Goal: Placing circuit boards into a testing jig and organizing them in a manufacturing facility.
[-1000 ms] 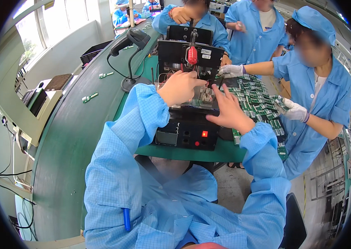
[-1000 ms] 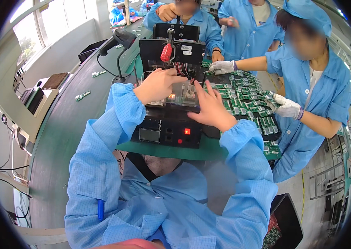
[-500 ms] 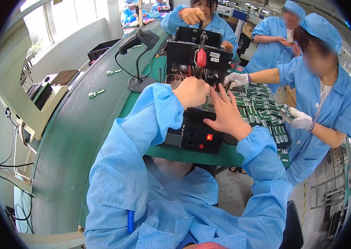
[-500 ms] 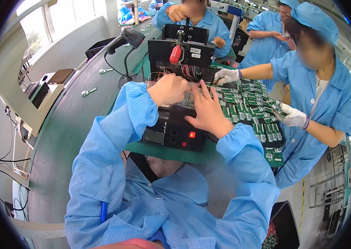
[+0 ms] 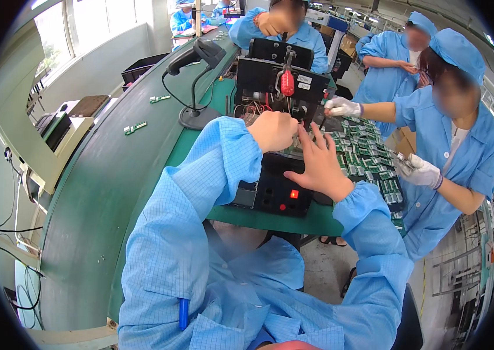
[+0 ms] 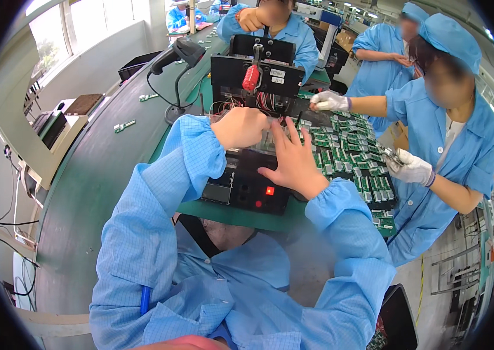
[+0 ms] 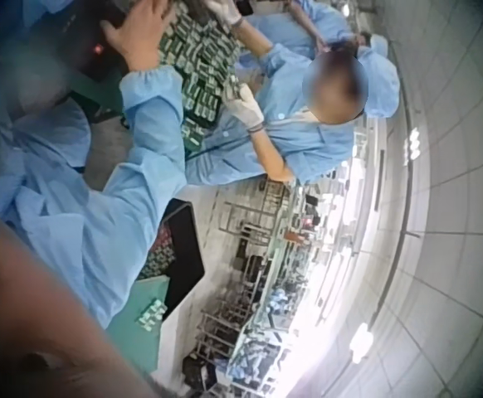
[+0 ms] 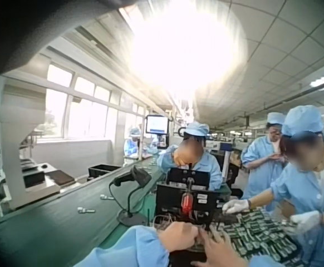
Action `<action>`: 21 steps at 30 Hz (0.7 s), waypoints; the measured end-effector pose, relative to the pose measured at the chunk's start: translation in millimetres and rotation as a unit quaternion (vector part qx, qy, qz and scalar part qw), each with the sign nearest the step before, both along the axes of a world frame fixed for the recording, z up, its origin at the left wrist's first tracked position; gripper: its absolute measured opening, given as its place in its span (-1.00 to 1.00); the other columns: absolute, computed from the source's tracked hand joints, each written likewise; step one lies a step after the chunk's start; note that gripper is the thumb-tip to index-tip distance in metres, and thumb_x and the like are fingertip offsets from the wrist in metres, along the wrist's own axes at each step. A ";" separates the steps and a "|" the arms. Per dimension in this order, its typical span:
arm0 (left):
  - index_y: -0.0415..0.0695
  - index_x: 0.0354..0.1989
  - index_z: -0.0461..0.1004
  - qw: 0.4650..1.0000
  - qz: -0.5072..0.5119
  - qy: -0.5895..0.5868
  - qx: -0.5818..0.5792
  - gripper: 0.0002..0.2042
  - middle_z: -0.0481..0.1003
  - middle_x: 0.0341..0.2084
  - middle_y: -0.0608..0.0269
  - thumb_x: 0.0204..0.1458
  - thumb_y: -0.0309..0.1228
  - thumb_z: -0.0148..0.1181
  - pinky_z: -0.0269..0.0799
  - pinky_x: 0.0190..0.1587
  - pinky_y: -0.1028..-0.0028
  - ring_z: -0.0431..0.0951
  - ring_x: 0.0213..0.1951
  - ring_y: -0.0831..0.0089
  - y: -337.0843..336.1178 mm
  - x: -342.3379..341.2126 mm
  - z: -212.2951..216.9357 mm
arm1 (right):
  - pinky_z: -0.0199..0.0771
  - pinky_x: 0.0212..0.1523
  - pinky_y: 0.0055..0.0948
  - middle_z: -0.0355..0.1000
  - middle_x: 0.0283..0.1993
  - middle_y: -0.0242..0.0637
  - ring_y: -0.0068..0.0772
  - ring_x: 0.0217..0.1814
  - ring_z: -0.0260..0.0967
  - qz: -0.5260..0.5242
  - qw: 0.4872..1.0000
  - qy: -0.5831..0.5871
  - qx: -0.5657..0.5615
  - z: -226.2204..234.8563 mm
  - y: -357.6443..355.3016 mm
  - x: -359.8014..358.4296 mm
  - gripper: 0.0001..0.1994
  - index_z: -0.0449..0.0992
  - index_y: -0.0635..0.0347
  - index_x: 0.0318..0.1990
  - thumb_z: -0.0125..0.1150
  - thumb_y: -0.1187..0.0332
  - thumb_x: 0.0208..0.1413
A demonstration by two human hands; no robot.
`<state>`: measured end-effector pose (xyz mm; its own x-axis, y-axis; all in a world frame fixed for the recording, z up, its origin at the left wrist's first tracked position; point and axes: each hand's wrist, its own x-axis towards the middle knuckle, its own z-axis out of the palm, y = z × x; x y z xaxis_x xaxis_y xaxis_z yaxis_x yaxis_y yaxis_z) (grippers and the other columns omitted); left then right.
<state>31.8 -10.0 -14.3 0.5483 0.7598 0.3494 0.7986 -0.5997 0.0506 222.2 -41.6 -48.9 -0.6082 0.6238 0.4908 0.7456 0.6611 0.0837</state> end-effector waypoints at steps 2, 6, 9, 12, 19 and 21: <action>-0.17 -0.42 0.61 1.000 0.001 -0.002 -0.005 -0.82 0.56 -0.46 -0.07 -0.11 -0.45 0.06 0.53 -0.25 0.14 0.61 -0.34 0.00 1.7 -3.9 -0.9 | -0.19 0.39 0.13 0.20 0.32 0.02 0.12 0.52 -0.20 -0.017 1.000 0.002 0.010 7.7 -1.6 -5.3 0.02 0.03 0.36 0.36 0.36 -0.10 -0.16; -0.15 -0.42 0.61 1.000 -0.001 -0.004 0.019 -0.82 0.56 -0.47 -0.08 -0.12 -0.45 0.06 0.53 -0.26 0.13 0.61 -0.35 0.00 -2.3 -0.3 -0.6 | -0.22 0.37 0.17 0.18 0.33 0.02 0.18 0.50 -0.19 0.023 0.999 -0.035 0.016 4.1 3.5 2.6 0.02 0.02 0.35 0.37 0.36 -0.09 -0.16; -0.19 -0.41 0.59 1.000 -0.002 0.000 0.011 -0.83 0.56 -0.45 -0.06 -0.12 -0.43 0.08 0.53 -0.26 0.15 0.61 -0.34 0.02 -1.8 -1.0 2.0 | -0.23 0.38 0.17 0.19 0.33 0.01 0.19 0.50 -0.19 -0.010 1.000 0.001 0.003 1.8 1.1 1.4 0.00 0.04 0.33 0.36 0.36 -0.07 -0.16; -0.23 -0.40 0.57 1.000 -0.012 0.007 0.012 -0.82 0.57 -0.43 -0.04 -0.10 -0.41 0.09 0.53 -0.26 0.16 0.62 -0.32 0.03 -1.6 -0.3 -1.2 | -0.24 0.38 0.17 0.18 0.33 0.00 0.20 0.49 -0.19 -0.015 0.999 0.024 0.017 13.3 -0.2 4.7 -0.02 0.07 0.32 0.35 0.36 -0.06 -0.16; -0.13 -0.41 0.61 0.999 -0.012 0.000 0.035 -0.82 0.57 -0.47 -0.01 -0.14 -0.42 0.09 0.53 -0.27 0.14 0.62 -0.34 0.04 3.9 1.7 -0.7 | -0.19 0.38 0.12 0.23 0.28 0.07 0.20 0.51 -0.23 0.029 1.000 0.006 0.006 4.2 4.6 11.0 -0.01 0.05 0.36 0.35 0.38 -0.01 -0.18; -0.08 -0.40 0.63 1.000 -0.008 0.009 0.027 -0.80 0.57 -0.50 0.01 -0.17 -0.44 0.08 0.52 -0.29 0.13 0.61 -0.35 0.05 3.5 1.7 5.7 | -0.18 0.38 0.11 0.19 0.31 0.09 0.21 0.51 -0.23 0.034 0.999 0.007 -0.018 10.3 4.3 9.7 -0.01 0.03 0.37 0.35 0.38 -0.01 -0.17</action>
